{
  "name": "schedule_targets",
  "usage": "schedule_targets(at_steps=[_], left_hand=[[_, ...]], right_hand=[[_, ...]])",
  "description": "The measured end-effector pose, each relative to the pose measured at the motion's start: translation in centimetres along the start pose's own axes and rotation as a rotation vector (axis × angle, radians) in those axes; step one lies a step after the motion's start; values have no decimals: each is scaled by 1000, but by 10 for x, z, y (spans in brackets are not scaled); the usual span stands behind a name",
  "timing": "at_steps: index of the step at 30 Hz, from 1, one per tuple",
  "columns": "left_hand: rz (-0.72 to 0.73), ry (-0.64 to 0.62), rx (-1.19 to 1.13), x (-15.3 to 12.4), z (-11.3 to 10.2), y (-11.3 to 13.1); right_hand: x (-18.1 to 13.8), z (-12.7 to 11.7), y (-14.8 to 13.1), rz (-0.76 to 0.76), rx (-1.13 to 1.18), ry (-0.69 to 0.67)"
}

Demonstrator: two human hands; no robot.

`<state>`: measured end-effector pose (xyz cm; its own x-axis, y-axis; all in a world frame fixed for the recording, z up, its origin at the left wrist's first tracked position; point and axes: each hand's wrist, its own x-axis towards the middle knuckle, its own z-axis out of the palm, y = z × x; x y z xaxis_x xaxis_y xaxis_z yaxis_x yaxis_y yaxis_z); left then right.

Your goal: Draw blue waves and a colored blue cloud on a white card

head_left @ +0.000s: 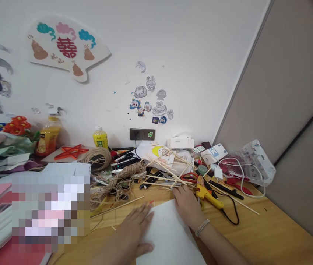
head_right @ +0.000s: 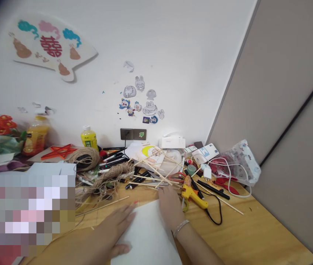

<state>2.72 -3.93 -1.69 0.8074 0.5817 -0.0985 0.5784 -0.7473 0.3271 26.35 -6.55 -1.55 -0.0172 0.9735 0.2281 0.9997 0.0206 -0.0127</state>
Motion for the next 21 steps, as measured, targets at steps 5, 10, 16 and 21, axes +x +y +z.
schedule_targets(at_steps=[5, 10, 16, 21], left_hand=[[-115, 39, 119, 4, -2, -6], [94, 170, 66, 3, 8, 2], [191, 72, 5, 7, 24, 10], [184, 91, 2, 6, 27, 5]], right_hand=[[3, 12, 0, 22, 77, 1], [-3, 18, 5, -7, 227, 54], [-9, 15, 2, -64, 272, 69], [-12, 15, -2, -115, 329, 38]])
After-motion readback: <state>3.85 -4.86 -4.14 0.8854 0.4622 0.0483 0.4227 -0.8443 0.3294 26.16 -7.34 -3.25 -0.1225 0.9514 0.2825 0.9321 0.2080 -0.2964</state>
